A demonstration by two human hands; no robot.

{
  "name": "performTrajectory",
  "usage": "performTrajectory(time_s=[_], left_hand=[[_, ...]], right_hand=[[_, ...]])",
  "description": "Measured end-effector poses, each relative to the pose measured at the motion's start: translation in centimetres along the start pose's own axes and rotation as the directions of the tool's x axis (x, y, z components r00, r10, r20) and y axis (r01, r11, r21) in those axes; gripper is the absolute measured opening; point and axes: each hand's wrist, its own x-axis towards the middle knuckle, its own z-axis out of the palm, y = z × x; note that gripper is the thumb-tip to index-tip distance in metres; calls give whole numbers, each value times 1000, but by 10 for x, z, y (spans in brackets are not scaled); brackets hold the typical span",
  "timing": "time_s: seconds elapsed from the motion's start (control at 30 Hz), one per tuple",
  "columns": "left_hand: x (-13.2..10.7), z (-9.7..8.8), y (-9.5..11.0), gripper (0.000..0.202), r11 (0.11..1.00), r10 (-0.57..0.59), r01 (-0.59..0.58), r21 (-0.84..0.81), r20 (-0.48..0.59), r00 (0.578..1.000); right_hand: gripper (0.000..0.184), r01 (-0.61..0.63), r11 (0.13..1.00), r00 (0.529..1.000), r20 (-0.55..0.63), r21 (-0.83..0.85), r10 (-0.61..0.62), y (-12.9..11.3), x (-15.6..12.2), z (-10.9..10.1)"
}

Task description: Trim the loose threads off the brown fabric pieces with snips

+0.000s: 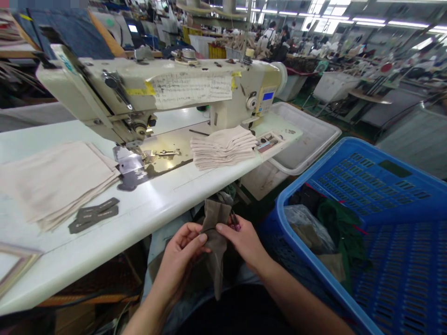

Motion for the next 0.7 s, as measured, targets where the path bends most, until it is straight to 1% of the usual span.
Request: performTrajectory(time_s=[0.07, 0.1, 0.13, 0.17, 0.2, 0.23, 0.27, 0.3, 0.33, 0.37, 0.43, 0.47, 0.5, 0.57, 0.6, 0.63, 0.7], left_hand=[[4, -3, -2, 37, 999, 3, -3, 40, 0, 1000], [7, -5, -4, 39, 998, 12, -12, 63, -1, 1000], [10, -6, -5, 41, 996, 26, -25, 87, -8, 1000], [13, -8, -6, 42, 993, 44, -42, 111, -23, 999], [15, -8, -7, 44, 989, 64, -58, 134, -43, 997], [17, -8, -8, 46, 986, 80, -69, 154, -61, 995], [18, -7, -8, 46, 983, 87, -74, 171, -70, 994], [18, -5, -7, 47, 980, 86, -73, 183, -68, 994], [17, -3, -6, 46, 980, 76, -64, 190, -56, 996], [15, 0, -5, 45, 982, 60, -52, 184, -39, 997], [11, 3, -3, 42, 990, 18, -18, 142, 0, 1000], [9, 4, -2, 40, 993, 1, -2, 116, 15, 1000], [7, 4, -1, 39, 996, -13, 11, 87, 27, 1000], [5, 1, 0, 37, 999, -30, 29, 22, 40, 999], [5, -1, 0, 37, 999, -36, 37, -10, 42, 998], [5, -4, 0, 37, 998, -45, 47, -43, 44, 998], [7, -8, -3, 39, 994, -72, 76, -84, 49, 996]], right_hand=[[34, -8, 1000, 1000, 13, -8, 8, 4, 2, -4], [34, -5, 999, 1000, 2, -33, 5, 6, 3, -7], [33, 10, 998, 999, -30, -66, -12, 8, 3, -11], [33, 38, 994, 995, -86, -104, -47, 8, 4, -15], [33, 81, 986, 981, -163, -145, -105, 7, 3, -19], [33, 138, 972, 953, -242, -193, -183, 4, 1, -22], [32, 199, 948, 916, -297, -247, -270, 0, -2, -23], [31, 259, 916, 882, -311, -306, -353, -4, -7, -24], [29, 310, 879, 869, -269, -361, -416, -9, -12, -22], [27, 352, 841, 870, -188, -411, -456, -14, -18, -19], [23, 423, 752, 875, 15, -506, -483, -21, -27, -9], [23, 450, 697, 870, 99, -559, -483, -23, -30, -4], [24, 463, 642, 865, 153, -612, -478, -24, -31, 1], [29, 454, 556, 869, 206, -696, -451, -23, -30, 6], [31, 447, 533, 873, 222, -719, -434, -21, -28, 7], [31, 448, 522, 876, 240, -726, -418, -19, -25, 7], [22, 476, 535, 869, 279, -698, -409, -16, -20, 4]])
